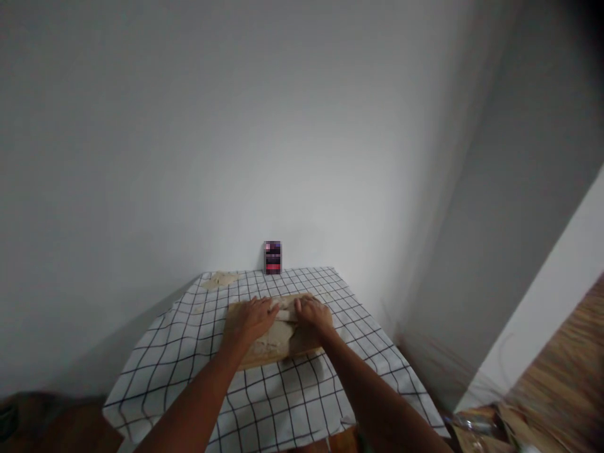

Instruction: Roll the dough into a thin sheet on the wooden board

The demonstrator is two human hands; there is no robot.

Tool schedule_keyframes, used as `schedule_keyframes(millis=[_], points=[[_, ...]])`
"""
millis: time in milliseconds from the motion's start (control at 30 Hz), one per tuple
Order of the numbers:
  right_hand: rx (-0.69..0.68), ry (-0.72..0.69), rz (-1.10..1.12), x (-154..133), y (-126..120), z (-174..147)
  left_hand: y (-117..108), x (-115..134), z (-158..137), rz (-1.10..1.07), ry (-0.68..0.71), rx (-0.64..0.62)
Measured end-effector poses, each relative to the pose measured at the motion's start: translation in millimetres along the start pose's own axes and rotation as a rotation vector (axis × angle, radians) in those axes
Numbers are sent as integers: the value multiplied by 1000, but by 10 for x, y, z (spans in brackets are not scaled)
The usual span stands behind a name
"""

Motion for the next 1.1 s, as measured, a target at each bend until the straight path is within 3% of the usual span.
schedule_keyframes(millis=[167, 300, 433, 633, 867, 1100], points=[[25, 57, 38, 159, 193, 413, 240, -152, 412, -5, -137, -67], [-38, 108, 47, 278, 357, 765, 389, -272, 728, -42, -187, -104], [-97, 142, 98, 362, 506, 1086, 424, -341, 961, -65, -214, -108], [-10, 162, 128, 453, 595, 1421, 384, -425, 1216, -40, -267, -33], [-42, 111, 93, 455, 728, 1556, 399, -456, 1287, -57, -253, 0], [-127, 58, 69, 412, 745, 1355, 372, -356, 1028, -16, -224, -20]])
Point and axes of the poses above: each hand's wrist, its own z-axis towards the middle knuckle, its own y-axis out of the palm, x = y × z, the point moved 9 cm from there along z, towards the middle knuckle, and after that the axes turned 7 degrees about x, right-handed, at the moved point
